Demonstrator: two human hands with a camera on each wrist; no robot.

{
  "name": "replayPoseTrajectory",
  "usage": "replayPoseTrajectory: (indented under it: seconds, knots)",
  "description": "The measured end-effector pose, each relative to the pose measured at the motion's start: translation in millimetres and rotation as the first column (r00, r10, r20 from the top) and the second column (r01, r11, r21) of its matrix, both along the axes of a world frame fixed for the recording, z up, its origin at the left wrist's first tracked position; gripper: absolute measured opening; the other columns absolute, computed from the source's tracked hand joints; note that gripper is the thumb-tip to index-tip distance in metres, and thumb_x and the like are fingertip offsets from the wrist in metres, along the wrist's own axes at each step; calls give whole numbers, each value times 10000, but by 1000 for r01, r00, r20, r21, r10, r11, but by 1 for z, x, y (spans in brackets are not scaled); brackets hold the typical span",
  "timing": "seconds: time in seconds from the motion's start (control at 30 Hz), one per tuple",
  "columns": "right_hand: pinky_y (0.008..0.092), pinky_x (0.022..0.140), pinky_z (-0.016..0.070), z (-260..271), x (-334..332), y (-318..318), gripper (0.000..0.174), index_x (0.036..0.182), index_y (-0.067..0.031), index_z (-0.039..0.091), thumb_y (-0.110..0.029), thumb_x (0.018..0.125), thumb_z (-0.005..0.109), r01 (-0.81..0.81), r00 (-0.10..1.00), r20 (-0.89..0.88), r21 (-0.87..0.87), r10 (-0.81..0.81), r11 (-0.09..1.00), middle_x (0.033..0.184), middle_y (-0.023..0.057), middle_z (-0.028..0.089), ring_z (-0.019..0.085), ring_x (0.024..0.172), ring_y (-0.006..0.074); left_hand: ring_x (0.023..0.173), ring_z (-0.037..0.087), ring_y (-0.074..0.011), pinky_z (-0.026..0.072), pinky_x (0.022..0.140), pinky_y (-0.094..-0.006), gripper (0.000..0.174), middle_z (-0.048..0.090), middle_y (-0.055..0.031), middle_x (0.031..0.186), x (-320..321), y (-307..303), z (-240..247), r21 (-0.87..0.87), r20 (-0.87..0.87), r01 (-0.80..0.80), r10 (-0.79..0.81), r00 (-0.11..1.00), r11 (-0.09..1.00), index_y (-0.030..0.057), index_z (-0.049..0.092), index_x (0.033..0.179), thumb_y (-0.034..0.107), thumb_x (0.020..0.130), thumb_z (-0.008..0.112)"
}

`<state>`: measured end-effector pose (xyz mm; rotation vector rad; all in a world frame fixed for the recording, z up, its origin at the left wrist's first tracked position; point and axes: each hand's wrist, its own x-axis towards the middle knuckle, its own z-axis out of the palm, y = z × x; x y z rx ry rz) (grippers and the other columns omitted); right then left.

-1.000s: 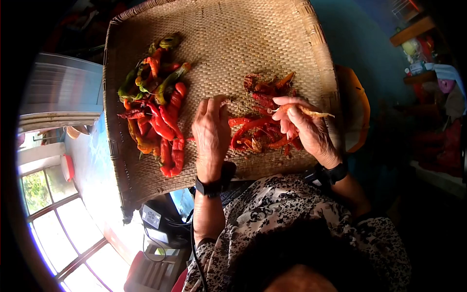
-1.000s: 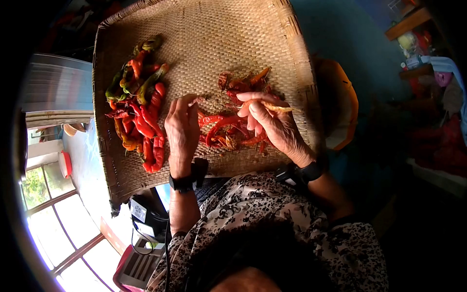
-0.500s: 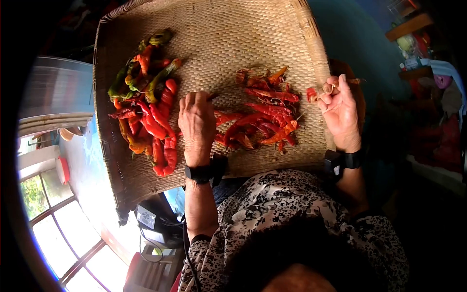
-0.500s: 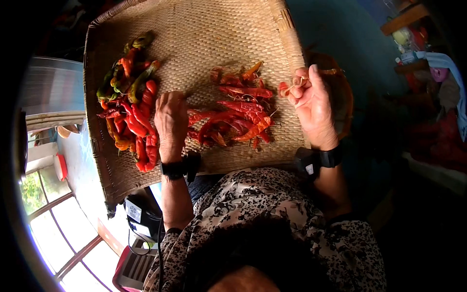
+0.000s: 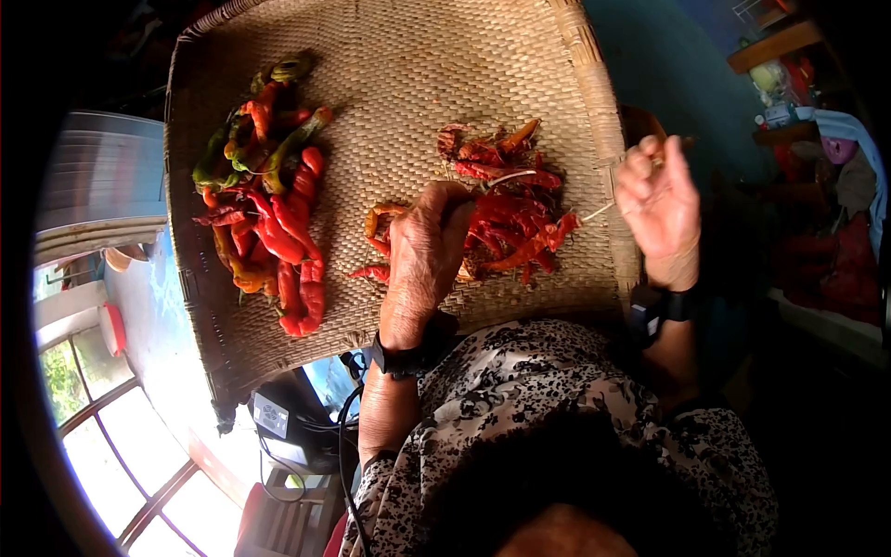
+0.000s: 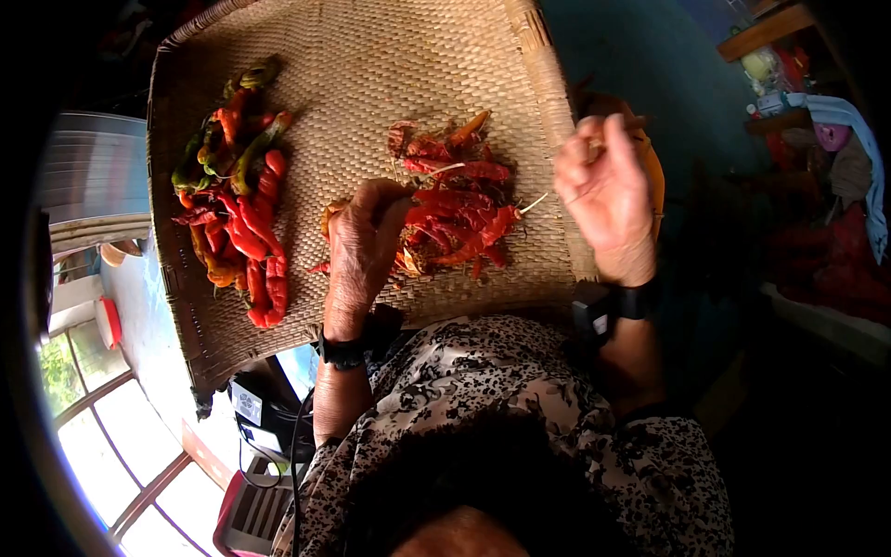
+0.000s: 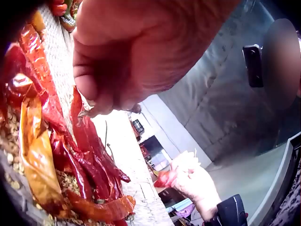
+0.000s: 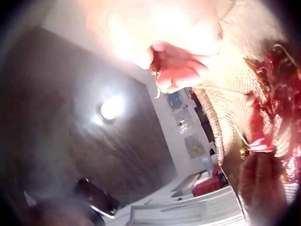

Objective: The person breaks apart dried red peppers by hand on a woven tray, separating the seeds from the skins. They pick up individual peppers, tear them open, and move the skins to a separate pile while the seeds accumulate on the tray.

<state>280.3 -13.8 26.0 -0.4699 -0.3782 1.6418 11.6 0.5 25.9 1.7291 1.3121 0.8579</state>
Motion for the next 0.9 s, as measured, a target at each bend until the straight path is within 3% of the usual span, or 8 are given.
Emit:
replayPoseTrajectory:
  seconds: [0.13,0.17,0.23,0.33,0.43,0.57,0.8,0.9]
  knots:
    - [301,715,493,-15,36,3,307,946,17,546,-288,958,506,329,916,-211,-97,-342,940,892,132,591,548,774,197,684,656,-239,515,608,-337,106,668,-132,805,4,-5,-8,57,37,37,-39,999,998,9,603,968,43,868,593]
    - [339,803,513,-21,38,2,333,968,39,544,-291,960,501,567,807,-28,-243,-589,787,928,151,601,578,841,234,684,656,-239,515,608,-337,106,668,-132,805,5,-6,-6,57,36,35,-37,999,998,9,603,968,43,868,593]
    - [362,851,516,-29,46,0,323,996,47,556,-272,949,526,529,803,-12,-448,-596,721,927,149,613,594,876,242,688,653,-239,511,608,-340,106,660,-132,786,7,-7,-1,3,41,64,-64,997,998,4,606,966,37,866,590]
    - [326,817,509,-31,30,-13,281,1042,27,576,-233,938,548,545,837,246,-305,-488,781,886,113,619,585,818,184,733,635,-131,502,648,-270,112,665,-88,807,8,-11,2,-111,44,92,-88,995,990,14,598,990,49,884,586]
    - [217,575,476,-20,-7,-29,262,1141,-26,588,-134,901,586,386,563,733,174,-381,906,831,41,614,515,629,76,712,624,-129,493,630,-268,94,650,-80,783,13,-15,-9,-48,55,128,-126,991,991,24,594,972,42,880,589]
    - [219,581,500,-14,-56,-42,305,1165,-11,573,-137,891,616,-267,269,961,12,63,964,858,45,622,585,703,79,682,650,-254,500,583,-344,106,648,-138,804,26,-23,-7,-55,84,140,-135,987,989,16,593,940,21,838,620]
    - [194,553,442,-20,-69,-33,214,998,4,609,-197,931,581,-174,423,906,53,26,983,761,45,636,558,626,37,692,647,-240,504,585,-319,102,646,-130,829,14,-24,-9,45,125,255,-259,958,966,20,616,939,11,837,616]
    - [207,524,439,-20,-56,-31,184,935,-48,627,-222,938,567,-64,614,789,53,-2,997,685,1,578,516,577,50,694,643,-205,515,593,-301,112,658,-106,846,-2,-24,5,107,1,97,-98,995,990,32,636,942,3,836,615]
